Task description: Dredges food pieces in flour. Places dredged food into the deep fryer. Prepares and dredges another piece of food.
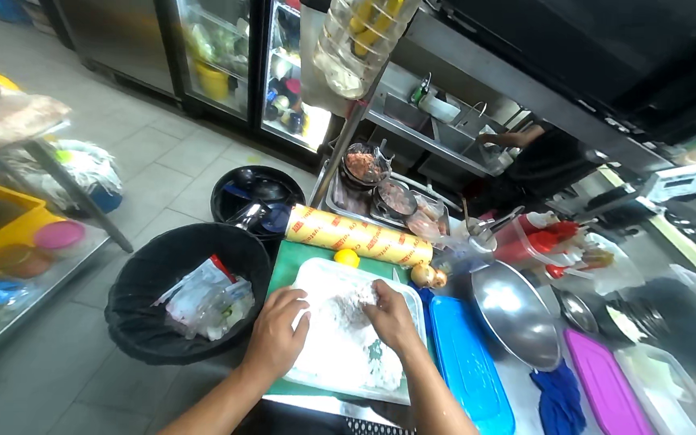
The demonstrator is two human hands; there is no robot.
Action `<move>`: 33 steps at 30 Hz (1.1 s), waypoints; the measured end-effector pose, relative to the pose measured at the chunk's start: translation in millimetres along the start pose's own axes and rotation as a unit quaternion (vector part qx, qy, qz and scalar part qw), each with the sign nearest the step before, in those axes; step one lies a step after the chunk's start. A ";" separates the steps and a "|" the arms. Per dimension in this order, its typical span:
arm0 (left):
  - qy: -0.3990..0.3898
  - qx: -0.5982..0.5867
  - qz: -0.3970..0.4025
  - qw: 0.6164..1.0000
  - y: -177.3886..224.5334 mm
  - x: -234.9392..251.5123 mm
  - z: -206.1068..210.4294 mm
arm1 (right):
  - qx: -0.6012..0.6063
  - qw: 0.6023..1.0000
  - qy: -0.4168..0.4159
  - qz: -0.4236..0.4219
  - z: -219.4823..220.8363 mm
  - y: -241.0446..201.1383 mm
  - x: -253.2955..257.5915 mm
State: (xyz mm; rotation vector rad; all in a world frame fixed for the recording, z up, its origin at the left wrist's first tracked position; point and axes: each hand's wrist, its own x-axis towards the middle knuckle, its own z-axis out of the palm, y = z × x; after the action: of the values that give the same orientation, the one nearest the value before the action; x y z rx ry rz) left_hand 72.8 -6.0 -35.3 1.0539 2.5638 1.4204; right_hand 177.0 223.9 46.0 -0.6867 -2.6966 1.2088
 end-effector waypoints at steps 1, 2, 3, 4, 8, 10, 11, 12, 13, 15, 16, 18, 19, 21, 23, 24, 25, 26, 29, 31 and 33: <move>0.000 0.001 0.000 1.000 -0.4 0.2 0.2 | -0.039 0.999 0.013 -0.031 -4.0 -6.2 -3.6; 0.000 0.001 0.000 1.000 -1.0 0.1 0.7 | -0.081 0.994 0.020 -0.066 -4.8 -9.7 -7.2; -0.004 0.002 -0.002 1.000 -1.6 0.1 1.0 | -0.125 0.987 0.016 -0.099 -2.6 -10.8 -10.3; -0.008 0.003 -0.004 1.000 -1.8 0.3 0.8 | -0.167 0.978 0.001 -0.124 3.0 -9.3 -13.1; -0.014 0.004 -0.006 1.000 -1.0 1.3 -0.4 | -0.290 0.937 -0.176 -0.079 39.4 7.0 -31.9; -0.009 0.004 -0.004 1.000 -0.8 1.4 -0.8 | -0.298 0.922 -0.246 -0.034 44.9 7.3 -38.8; -0.008 0.006 -0.004 1.000 -0.7 1.5 -1.0 | -0.284 0.923 -0.261 -0.009 40.9 5.4 -38.1; -0.009 0.006 -0.004 1.000 -0.5 1.0 -1.0 | -0.264 0.929 -0.260 0.020 34.8 3.3 -36.0; -0.013 0.007 -0.004 1.000 -0.2 0.4 -1.0 | -0.246 0.937 -0.241 0.055 28.5 1.1 -33.5; -0.019 0.010 -0.004 1.000 -0.6 0.8 -0.2 | -0.228 0.956 -0.148 0.112 22.1 1.0 -27.9; -0.019 0.012 -0.004 1.000 -0.7 1.2 -0.1 | -0.225 0.960 -0.101 0.136 22.7 3.1 -24.0; -0.015 0.013 -0.002 1.000 -0.7 1.0 -0.4 | -0.216 0.957 -0.066 0.181 27.4 8.0 -15.3; -0.013 0.012 -0.002 1.000 -0.8 0.5 -0.4 | -0.210 0.954 -0.076 0.200 30.9 10.9 -11.5; -0.011 0.010 0.000 1.000 -0.2 0.4 -0.2 | -0.195 0.948 -0.111 0.225 38.1 14.0 -5.9; -0.012 0.010 -0.001 1.000 0.7 0.1 -0.5 | -0.212 0.942 -0.114 0.235 46.2 11.6 -5.7; -0.012 0.012 -0.002 1.000 0.9 0.2 -0.7 | -0.234 0.939 -0.103 0.232 49.2 6.9 -6.5; -0.010 0.012 -0.001 1.000 0.7 1.2 -0.9 | -0.262 0.935 -0.092 0.222 51.6 0.8 -6.8; -0.009 0.013 -0.002 1.000 0.7 2.1 -1.2 | -0.286 0.930 -0.089 0.212 53.6 -5.6 -6.3; -0.016 0.015 -0.007 1.000 0.2 -0.4 0.4 | -0.302 0.924 -0.109 0.207 64.6 -5.0 -4.8; -0.016 0.015 -0.004 1.000 -0.2 1.4 0.6 | -0.281 0.931 -0.101 0.208 64.2 0.7 1.5; -0.010 0.017 -0.004 1.000 -0.6 0.2 0.1 | -0.273 0.936 -0.094 0.202 60.7 7.0 3.9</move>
State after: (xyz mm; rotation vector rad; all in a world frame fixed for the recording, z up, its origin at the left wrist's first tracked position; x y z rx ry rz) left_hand 72.3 -6.1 -35.8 1.0539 2.5836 1.3632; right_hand 159.3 188.3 -0.5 -1.3052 -3.1879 0.5762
